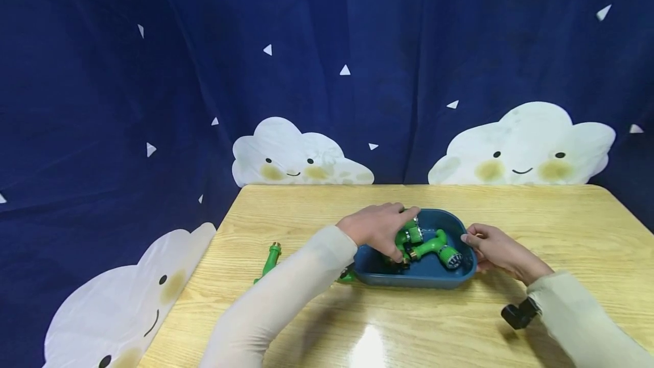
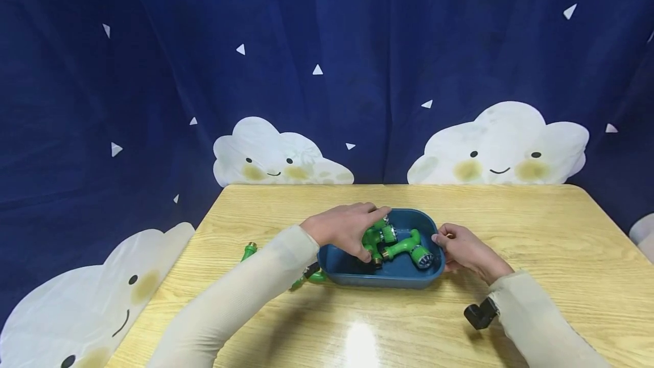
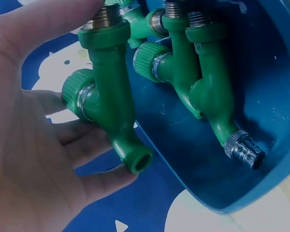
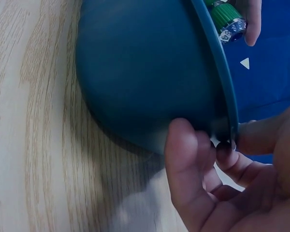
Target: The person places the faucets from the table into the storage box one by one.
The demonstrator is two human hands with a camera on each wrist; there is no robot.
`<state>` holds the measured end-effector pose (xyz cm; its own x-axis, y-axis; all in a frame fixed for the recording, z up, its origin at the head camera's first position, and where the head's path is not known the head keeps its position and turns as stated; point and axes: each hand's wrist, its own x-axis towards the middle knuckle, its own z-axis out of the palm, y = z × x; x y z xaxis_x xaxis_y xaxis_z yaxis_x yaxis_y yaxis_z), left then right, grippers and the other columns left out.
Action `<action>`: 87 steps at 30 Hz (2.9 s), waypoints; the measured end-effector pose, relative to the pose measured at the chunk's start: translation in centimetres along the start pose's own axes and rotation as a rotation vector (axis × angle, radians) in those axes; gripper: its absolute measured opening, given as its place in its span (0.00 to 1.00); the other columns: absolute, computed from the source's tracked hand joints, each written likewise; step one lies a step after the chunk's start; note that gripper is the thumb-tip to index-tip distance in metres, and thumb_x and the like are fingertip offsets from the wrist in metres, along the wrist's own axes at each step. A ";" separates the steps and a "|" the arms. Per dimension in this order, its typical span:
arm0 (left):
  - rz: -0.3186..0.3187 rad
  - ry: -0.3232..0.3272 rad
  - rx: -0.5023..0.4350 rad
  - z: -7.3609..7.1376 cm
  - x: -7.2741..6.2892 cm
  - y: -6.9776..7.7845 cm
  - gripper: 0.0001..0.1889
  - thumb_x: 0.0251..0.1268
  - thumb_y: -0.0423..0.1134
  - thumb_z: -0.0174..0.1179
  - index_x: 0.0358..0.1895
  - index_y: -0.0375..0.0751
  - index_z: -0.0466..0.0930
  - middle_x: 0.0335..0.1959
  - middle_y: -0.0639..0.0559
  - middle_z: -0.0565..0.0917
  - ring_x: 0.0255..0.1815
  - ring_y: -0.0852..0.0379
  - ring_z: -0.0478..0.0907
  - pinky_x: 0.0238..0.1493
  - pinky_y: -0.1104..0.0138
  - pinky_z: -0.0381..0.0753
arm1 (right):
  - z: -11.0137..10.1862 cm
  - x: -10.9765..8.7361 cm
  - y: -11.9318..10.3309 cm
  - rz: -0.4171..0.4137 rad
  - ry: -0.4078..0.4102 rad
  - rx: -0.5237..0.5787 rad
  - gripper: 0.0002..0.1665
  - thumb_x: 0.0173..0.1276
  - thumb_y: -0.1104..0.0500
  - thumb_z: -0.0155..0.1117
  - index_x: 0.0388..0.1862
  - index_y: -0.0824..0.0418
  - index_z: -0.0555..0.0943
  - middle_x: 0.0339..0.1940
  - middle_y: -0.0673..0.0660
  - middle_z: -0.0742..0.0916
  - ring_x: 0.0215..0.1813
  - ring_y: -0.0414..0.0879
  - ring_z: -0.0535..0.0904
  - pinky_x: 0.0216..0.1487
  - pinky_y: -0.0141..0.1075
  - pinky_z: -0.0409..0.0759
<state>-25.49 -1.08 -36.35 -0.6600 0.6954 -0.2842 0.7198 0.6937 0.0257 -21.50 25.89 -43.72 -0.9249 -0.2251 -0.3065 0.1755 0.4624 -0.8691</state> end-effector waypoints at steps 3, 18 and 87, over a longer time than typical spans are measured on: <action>0.025 0.011 0.026 -0.1 0.2 0.2 0.57 0.52 0.62 0.71 0.81 0.63 0.42 0.76 0.54 0.63 0.70 0.56 0.69 0.61 0.63 0.78 | 0.0 0.0 0.1 -0.002 -0.004 0.001 0.14 0.82 0.57 0.41 0.41 0.68 0.66 0.27 0.52 0.75 0.27 0.41 0.76 0.31 0.39 0.82; 0.102 -0.027 0.092 -0.1 2.3 1.6 0.55 0.52 0.60 0.70 0.80 0.62 0.45 0.70 0.57 0.69 0.62 0.61 0.73 0.57 0.66 0.79 | -0.1 -0.1 0.1 0.003 0.004 0.002 0.15 0.82 0.57 0.42 0.43 0.69 0.67 0.28 0.53 0.76 0.28 0.42 0.77 0.30 0.39 0.82; 0.141 -0.060 0.275 2.0 7.6 4.0 0.57 0.52 0.66 0.68 0.81 0.56 0.43 0.72 0.64 0.67 0.70 0.63 0.67 0.70 0.72 0.68 | 0.2 0.1 0.3 -0.007 0.020 0.018 0.15 0.82 0.57 0.41 0.45 0.69 0.68 0.36 0.59 0.84 0.31 0.46 0.84 0.30 0.42 0.84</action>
<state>-27.16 6.60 -40.35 -0.5414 0.7633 -0.3525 0.8401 0.5085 -0.1890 -21.44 25.84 -44.05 -0.9326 -0.2112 -0.2927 0.1747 0.4455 -0.8780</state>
